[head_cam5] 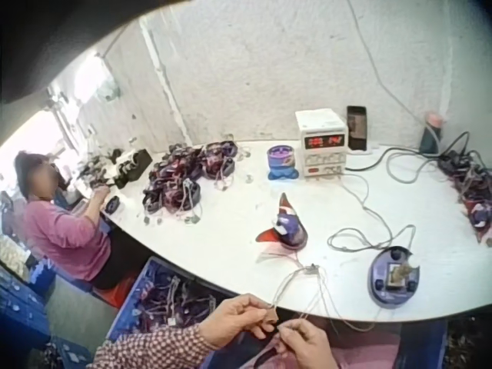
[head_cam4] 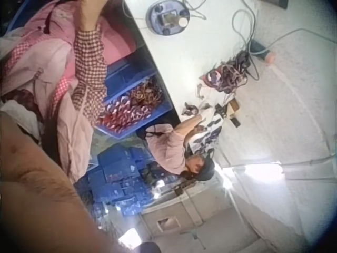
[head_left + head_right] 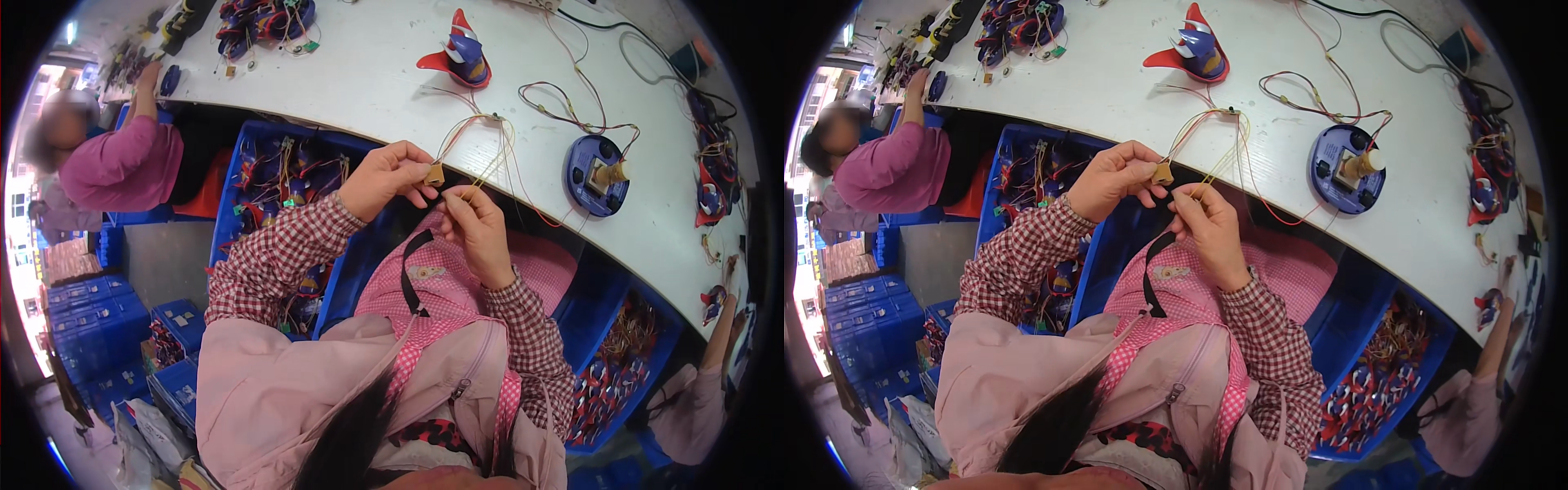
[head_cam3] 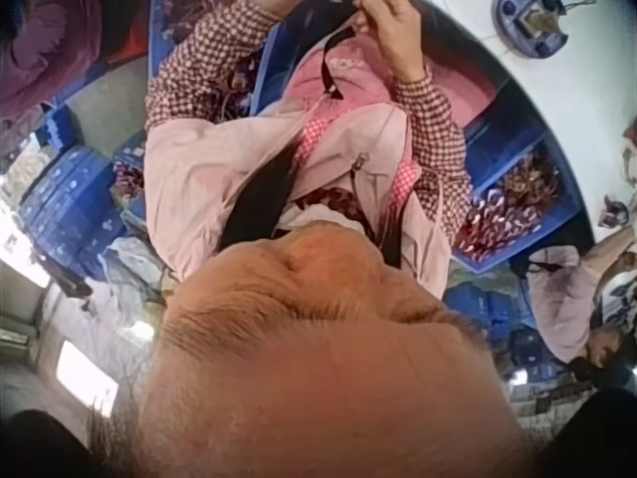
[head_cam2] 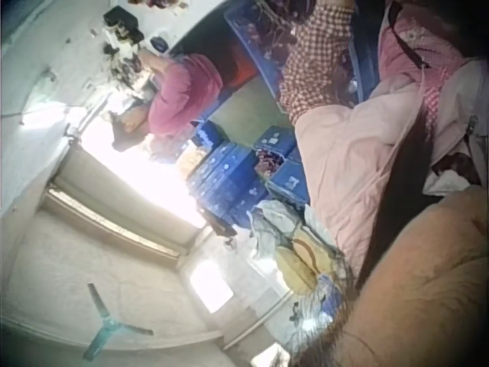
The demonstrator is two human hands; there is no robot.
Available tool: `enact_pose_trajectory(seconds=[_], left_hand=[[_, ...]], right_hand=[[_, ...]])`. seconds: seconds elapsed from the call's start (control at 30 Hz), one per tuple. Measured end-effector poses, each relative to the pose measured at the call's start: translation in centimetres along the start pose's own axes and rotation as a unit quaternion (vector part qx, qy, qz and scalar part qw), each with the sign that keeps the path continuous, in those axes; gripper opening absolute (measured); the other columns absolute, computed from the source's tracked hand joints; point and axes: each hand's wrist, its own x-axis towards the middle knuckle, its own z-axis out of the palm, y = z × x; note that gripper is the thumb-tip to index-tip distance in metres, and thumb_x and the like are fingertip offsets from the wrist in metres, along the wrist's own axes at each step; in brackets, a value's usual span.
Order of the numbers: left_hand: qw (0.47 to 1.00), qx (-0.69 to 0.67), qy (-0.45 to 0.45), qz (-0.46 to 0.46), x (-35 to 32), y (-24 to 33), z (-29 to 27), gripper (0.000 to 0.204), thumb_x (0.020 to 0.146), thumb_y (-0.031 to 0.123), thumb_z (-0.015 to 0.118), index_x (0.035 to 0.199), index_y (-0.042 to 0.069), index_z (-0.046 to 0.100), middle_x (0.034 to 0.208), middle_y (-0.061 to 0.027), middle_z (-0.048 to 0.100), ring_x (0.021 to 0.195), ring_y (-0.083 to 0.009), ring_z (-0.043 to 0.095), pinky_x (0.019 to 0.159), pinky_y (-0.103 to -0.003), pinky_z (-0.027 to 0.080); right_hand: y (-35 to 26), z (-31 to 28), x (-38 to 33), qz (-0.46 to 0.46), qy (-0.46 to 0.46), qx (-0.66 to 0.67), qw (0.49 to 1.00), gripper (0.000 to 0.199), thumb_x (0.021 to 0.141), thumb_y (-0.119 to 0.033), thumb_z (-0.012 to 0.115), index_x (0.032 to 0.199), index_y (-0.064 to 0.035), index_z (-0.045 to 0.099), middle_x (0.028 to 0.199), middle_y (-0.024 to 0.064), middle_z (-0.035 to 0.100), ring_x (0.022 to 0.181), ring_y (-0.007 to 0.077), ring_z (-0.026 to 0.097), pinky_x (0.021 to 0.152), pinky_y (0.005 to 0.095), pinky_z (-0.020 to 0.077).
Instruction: Soldering wires to small circular electronic components and assembling them into toy parts on a factory production line.
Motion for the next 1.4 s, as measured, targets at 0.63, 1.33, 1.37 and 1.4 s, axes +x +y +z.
enact_pose_trajectory(seconds=[0.63, 1.33, 1.37, 1.4], left_hand=[[1.000, 0.024, 0.003, -0.003, -0.4, -1.6, 2.2, 0.019, 0.092, 0.017, 0.054, 0.102, 0.001, 0.052, 0.085, -0.0070, 0.059, 0.068, -0.0122, 0.059, 0.060, -0.025, 0.050], [0.532, 0.682, 0.058, 0.498, 11.8, 2.4, 3.6, 0.018, 0.074, 0.010, 0.067, 0.086, 0.003, 0.056, 0.079, -0.0084, 0.050, 0.075, -0.0242, 0.051, 0.066, -0.032, 0.044], [0.533, 0.682, 0.056, 0.498, 11.8, 2.4, 3.6, 0.018, 0.074, 0.010, 0.067, 0.086, 0.003, 0.056, 0.079, -0.0084, 0.050, 0.075, -0.0242, 0.051, 0.066, -0.032, 0.044], [0.544, 0.674, 0.052, 0.497, 11.7, 2.4, 3.6, 0.018, 0.073, 0.010, 0.067, 0.085, 0.003, 0.055, 0.079, -0.0086, 0.050, 0.075, -0.0244, 0.051, 0.066, -0.032, 0.044]], right_hand=[[1.1, 0.3, 0.3, -0.126, 0.077, -0.159, 0.976, 0.017, 0.090, -0.017, 0.059, 0.094, -0.0006, 0.059, 0.071, -0.0025, 0.057, 0.058, 0.0018, 0.048, 0.051, 0.0176, 0.0400], [1.0, -0.6, -0.3, -0.049, 0.026, -0.093, 0.994, 0.019, 0.091, -0.020, 0.058, 0.095, -0.0026, 0.056, 0.069, -0.0026, 0.054, 0.055, 0.0019, 0.047, 0.048, 0.0151, 0.0371], [1.2, -0.8, -0.3, -0.045, 0.025, -0.088, 0.995, 0.019, 0.091, -0.021, 0.059, 0.095, -0.0024, 0.056, 0.070, -0.0025, 0.054, 0.055, 0.0022, 0.048, 0.049, 0.0160, 0.0382], [1.4, -1.0, -0.3, -0.041, 0.024, -0.084, 0.995, 0.020, 0.090, -0.021, 0.059, 0.096, -0.0022, 0.057, 0.070, -0.0024, 0.055, 0.056, 0.0025, 0.048, 0.050, 0.0169, 0.0394]])
